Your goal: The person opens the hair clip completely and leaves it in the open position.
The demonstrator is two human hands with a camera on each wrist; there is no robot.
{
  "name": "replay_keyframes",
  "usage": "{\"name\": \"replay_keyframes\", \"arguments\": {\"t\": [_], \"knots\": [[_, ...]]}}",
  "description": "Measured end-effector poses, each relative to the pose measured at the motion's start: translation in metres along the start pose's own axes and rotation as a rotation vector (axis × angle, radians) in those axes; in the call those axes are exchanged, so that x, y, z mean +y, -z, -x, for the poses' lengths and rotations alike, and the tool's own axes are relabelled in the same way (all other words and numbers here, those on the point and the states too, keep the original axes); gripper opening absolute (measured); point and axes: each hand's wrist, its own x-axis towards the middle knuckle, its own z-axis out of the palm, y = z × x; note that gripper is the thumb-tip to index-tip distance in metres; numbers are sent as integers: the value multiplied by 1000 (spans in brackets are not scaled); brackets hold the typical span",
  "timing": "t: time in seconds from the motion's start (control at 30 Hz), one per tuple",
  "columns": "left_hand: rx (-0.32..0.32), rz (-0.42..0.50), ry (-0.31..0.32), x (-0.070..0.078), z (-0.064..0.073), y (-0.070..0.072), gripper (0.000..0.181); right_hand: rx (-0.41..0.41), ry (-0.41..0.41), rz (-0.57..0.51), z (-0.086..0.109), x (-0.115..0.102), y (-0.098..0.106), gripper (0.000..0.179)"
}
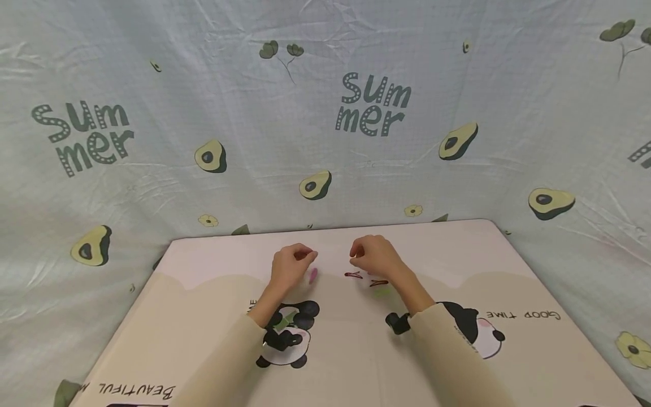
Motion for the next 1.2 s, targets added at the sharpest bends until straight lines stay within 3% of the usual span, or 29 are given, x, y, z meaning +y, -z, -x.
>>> {"name": "replay_keyframes", "arguments": {"t": [0.23,0.4,0.63,0.9,1.1,1.2], "knots": [[32,-16,58,-20,1,18,14,-54,8,-79,-8,-15,-17,9],[-6,-73,71,-27,6,22,13,-80,0,-117,-16,-24,-33,11],[-150,-128,-6,-30,1,22,14,-77,-2,-124,-23,-43,-62,11],[-427,-207,-151,-40,-21,19,23,19,-76,-144,-21,-56,-91,22],[-576,-306,-292,-34,-38,16,31,97,-148,-158,-26,-56,-103,29],[-625,-361,-327,-30,-44,16,30,102,-163,-160,-28,-56,-104,29]]}}
